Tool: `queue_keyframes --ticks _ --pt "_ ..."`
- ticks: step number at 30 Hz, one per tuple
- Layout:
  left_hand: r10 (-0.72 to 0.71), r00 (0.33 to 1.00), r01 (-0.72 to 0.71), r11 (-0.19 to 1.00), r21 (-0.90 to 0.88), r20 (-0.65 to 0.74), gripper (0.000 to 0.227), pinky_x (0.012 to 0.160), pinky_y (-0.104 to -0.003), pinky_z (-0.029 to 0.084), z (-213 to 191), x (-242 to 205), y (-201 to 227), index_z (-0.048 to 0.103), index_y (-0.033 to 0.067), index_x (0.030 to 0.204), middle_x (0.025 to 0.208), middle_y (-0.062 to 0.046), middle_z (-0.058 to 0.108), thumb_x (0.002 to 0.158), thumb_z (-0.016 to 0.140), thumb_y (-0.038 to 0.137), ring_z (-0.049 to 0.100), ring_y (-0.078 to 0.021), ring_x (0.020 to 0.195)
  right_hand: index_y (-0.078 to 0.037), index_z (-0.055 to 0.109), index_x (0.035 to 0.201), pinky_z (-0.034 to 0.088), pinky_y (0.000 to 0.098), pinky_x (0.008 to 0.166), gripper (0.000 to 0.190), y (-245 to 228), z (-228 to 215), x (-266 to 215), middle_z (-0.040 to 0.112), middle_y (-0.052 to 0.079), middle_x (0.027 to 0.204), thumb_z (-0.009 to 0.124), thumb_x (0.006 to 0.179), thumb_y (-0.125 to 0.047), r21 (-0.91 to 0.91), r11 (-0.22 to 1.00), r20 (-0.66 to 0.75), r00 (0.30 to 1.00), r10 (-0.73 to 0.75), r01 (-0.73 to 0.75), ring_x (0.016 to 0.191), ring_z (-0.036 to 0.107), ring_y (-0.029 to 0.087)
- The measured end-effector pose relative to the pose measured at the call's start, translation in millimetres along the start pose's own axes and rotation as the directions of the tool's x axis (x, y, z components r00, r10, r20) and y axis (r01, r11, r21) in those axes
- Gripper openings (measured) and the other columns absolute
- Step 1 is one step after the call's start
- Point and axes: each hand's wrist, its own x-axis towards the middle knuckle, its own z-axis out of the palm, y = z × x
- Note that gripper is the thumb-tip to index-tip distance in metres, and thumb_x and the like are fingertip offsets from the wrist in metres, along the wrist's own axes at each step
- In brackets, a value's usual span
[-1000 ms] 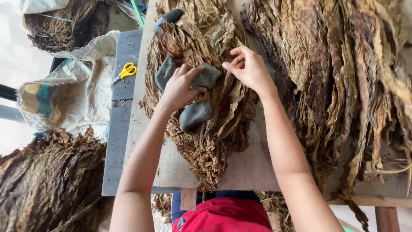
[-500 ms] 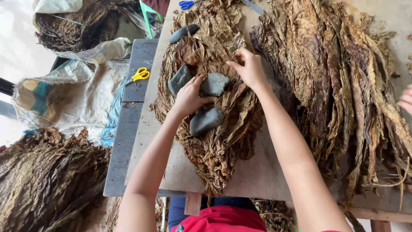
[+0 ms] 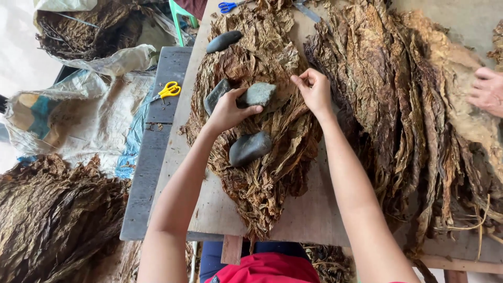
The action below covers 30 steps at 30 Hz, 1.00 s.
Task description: The person repeatedly places stones on a pile of dried fibrous material on a table, then lifts and rearranges the fibers. The person continues this cycle of weighting and lifting the material throughout the clip.
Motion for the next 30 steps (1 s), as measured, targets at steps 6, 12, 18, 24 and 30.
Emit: queue_keyframes --ticks 6,12,18,24,30 --pt "0.121 0.991 -0.13 0.973 0.191 0.058 0.107 0.118 -0.065 0.058 13 28 40 0.063 0.0123 0.165 0.145 -0.017 0.069 0.083 0.1 0.07 0.064 -0.0468 0.143 -0.017 0.081 0.097 0.053 0.0294 0.065 0.024 33 13 -14 0.073 0.0 0.066 0.091 0.112 -0.034 -0.012 0.988 -0.019 0.988 0.153 -0.154 0.063 0.066 0.01" --pt "0.208 0.977 -0.2 0.843 0.5 0.04 0.111 0.111 -0.068 0.05 64 58 7 0.059 0.0137 0.164 0.145 -0.02 0.054 0.083 0.102 0.076 0.049 -0.0468 0.137 -0.009 0.076 0.106 0.059 0.027 0.061 0.017 -42 -24 -41 0.081 0.004 0.079 0.072 0.122 -0.013 -0.012 0.974 0.032 0.974 0.225 -0.225 0.058 0.073 0.01" --pt "0.224 0.961 -0.232 0.972 0.031 0.163 0.104 0.13 -0.07 0.041 19 8 25 0.022 0.0076 0.184 0.169 -0.032 0.045 0.112 0.083 0.051 0.042 -0.0487 0.156 -0.004 0.077 0.116 0.058 0.0476 0.122 0.012 -142 -60 -105 0.077 0.014 0.121 0.076 0.106 0.003 -0.009 0.943 0.461 0.838 -0.291 0.332 0.12 0.072 0.028" --pt "0.355 0.934 -0.339 0.912 -0.232 0.03 0.041 0.094 -0.056 0.069 -8 -89 24 0.077 0.0037 0.142 0.123 -0.017 0.067 0.114 0.087 0.032 0.077 -0.037 0.115 -0.005 0.088 0.115 0.068 0.0484 0.096 0.013 -94 -32 -154 0.086 0.013 0.125 0.089 0.102 -0.003 -0.16 0.711 0.317 0.717 -0.62 0.685 0.123 0.08 0.036" --pt "0.317 0.945 -0.307 0.945 -0.116 0.079 0.091 0.109 -0.071 0.06 -6 -135 12 0.071 0.0024 0.155 0.146 -0.027 0.062 0.083 0.106 0.046 0.066 -0.0547 0.136 -0.009 0.091 0.114 0.071 0.043 0.096 0.007 -53 -38 -191 0.09 0.006 0.124 0.086 0.108 -0.006 -0.275 0.629 0.15 0.679 -0.719 0.727 0.118 0.086 0.031"
